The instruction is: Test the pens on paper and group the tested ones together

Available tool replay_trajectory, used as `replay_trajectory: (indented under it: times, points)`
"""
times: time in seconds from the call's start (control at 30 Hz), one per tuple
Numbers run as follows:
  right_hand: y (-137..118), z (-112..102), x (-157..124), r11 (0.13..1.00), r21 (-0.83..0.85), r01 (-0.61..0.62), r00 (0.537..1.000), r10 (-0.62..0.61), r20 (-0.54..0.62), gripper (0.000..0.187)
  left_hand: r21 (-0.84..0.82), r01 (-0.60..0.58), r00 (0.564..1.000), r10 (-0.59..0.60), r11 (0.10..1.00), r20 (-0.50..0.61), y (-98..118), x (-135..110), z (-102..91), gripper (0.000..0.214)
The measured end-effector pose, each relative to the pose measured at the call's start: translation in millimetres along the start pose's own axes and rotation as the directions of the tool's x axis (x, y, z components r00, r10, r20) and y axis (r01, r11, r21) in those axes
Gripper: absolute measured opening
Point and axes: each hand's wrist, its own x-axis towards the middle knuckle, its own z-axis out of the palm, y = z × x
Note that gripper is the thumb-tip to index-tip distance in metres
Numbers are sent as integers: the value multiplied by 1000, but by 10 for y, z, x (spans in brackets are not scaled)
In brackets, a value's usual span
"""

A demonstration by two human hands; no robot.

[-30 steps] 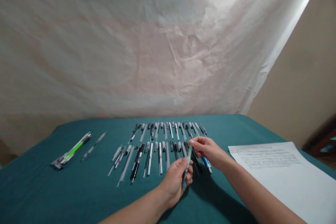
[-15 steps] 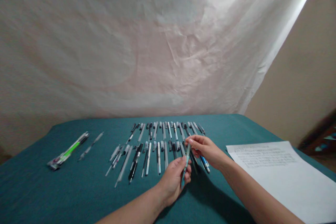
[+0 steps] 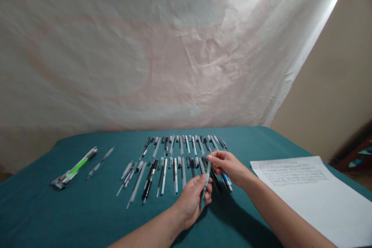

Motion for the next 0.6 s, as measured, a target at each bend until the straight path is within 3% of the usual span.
replay_trajectory:
  times: [0.23,0.37,0.5,0.6]
  points:
    - [-62,7,-19,984,166,-71,994,56,92,34,-29,5,1000,-4,1000,10,17,5,-2,23]
    - [-2,38,-10,993,82,-90,996,88,25,32,-31,9,1000,-9,999,9,6,-7,9,23]
    - [63,46,16,1000,-9,-3,998,3,-55,32,-38,9,1000,-9,999,-4,9,5,12,22]
    - [62,38,23,999,16,38,999,-37,-29,28,-47,11,1000,-11,999,5,20,25,2,22]
